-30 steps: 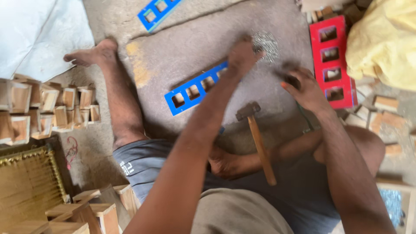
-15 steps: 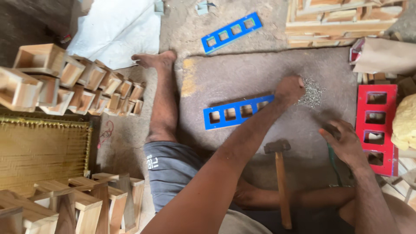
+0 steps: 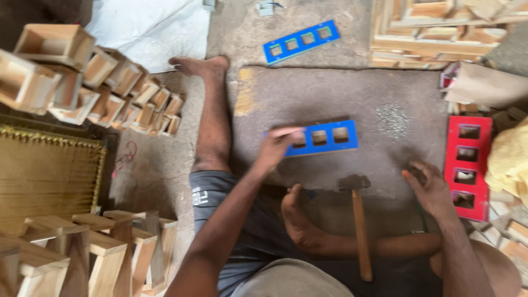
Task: The person sits on the floor and uses a hammer to drive nails into small wooden frames placed inside colored plastic jigs. They repeatedly pick up frames, position them in the jigs, hammer nails, and set the frames aside.
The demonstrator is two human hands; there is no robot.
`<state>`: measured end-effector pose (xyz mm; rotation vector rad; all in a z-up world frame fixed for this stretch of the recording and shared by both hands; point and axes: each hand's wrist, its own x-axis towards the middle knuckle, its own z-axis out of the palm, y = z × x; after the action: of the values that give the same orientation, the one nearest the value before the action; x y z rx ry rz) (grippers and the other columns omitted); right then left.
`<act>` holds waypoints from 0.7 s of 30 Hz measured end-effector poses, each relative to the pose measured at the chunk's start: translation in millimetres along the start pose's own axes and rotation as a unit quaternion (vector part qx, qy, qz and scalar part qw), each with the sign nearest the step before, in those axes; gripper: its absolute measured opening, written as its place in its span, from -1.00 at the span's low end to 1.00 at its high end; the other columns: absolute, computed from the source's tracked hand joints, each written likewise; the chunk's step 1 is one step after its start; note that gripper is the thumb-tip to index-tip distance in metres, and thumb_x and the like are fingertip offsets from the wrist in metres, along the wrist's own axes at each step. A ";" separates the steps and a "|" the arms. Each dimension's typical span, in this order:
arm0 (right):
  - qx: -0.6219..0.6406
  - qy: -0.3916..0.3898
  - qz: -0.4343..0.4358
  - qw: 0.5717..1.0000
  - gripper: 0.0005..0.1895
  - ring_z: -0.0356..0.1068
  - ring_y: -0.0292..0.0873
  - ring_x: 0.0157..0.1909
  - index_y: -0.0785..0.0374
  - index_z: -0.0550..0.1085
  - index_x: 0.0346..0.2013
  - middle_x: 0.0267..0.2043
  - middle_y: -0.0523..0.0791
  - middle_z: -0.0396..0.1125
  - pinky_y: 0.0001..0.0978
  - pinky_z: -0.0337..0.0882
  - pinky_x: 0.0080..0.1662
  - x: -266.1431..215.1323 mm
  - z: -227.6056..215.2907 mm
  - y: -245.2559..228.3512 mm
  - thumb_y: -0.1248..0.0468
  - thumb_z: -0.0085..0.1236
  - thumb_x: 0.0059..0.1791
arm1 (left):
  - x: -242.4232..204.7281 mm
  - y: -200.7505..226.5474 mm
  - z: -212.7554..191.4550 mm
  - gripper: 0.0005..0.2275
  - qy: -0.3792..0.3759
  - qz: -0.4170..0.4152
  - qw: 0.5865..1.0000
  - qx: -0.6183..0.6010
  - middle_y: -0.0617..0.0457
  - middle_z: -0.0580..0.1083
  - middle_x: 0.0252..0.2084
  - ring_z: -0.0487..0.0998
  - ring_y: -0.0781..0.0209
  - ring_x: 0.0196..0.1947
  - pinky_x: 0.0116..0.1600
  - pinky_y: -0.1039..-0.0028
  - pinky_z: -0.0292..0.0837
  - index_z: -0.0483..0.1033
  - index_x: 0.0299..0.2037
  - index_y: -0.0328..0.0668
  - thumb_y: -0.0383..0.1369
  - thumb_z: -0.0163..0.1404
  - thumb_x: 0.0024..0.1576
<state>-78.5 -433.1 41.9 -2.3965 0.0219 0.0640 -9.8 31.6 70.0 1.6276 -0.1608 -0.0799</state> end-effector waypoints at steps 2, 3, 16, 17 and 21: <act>-0.029 -0.024 -0.010 0.999 -0.39 0.36 0.16 0.26 0.24 0.46 0.22 0.24 0.15 0.36 -0.05 0.38 0.19 -13.2 15.9 -5.5 -0.09 0.14 0.03 | -31.8 -10.6 -50.6 -0.78 0.100 -0.032 0.994 0.016 0.05 0.62 -0.19 0.58 0.38 -0.22 -0.06 0.53 0.56 0.64 0.04 -0.33 -0.40 0.07 0.28; -0.034 -0.047 -0.012 0.998 -0.38 0.38 0.16 0.25 0.22 0.45 0.22 0.21 0.12 0.39 -0.05 0.38 0.18 -20.1 29.7 -11.4 -0.11 0.14 0.01 | -44.8 -16.5 -69.8 -0.77 0.139 -0.053 0.989 0.006 0.06 0.62 -0.19 0.58 0.38 -0.23 -0.08 0.54 0.57 0.62 0.05 -0.32 -0.43 0.10 0.23; 0.541 -0.117 0.426 0.716 -0.49 0.32 -0.33 -0.41 0.22 0.34 0.24 -0.31 -0.19 0.35 -0.36 0.44 -0.30 -153.4 118.5 -81.6 0.04 0.04 0.07 | -57.6 -17.3 -78.5 -0.76 0.074 0.148 0.978 0.127 -0.05 0.62 -0.16 0.65 0.18 -0.08 0.08 0.41 0.55 0.61 -0.18 -0.32 -0.77 -0.03 0.08; 0.554 -0.127 0.385 0.727 -0.61 0.26 -0.36 -0.46 0.23 0.33 0.15 -0.37 -0.21 0.28 -0.43 0.36 -0.38 -160.4 119.3 -90.7 0.05 0.07 0.15 | -65.0 -17.5 -75.6 -0.77 0.064 0.163 0.971 0.161 -0.12 0.60 -0.08 0.64 0.08 -0.03 0.11 0.37 0.53 0.60 -0.13 -0.36 -0.74 -0.01 0.10; 0.300 -0.119 0.349 0.880 -0.74 0.18 -0.33 -0.60 0.19 0.26 -0.16 -0.49 -0.18 0.19 -0.44 0.25 -0.56 -147.9 114.1 -143.9 0.08 0.02 0.15 | -32.7 -12.9 -78.4 -0.91 0.009 -0.018 0.988 0.152 -0.03 0.63 -0.13 0.66 0.08 -0.10 0.03 0.35 0.55 0.62 -0.13 -0.18 -0.48 0.19 0.21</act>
<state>-225.9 -250.3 63.3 -1.6378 0.6901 0.5968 -29.6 114.6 60.7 1.9357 -0.1334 -0.0713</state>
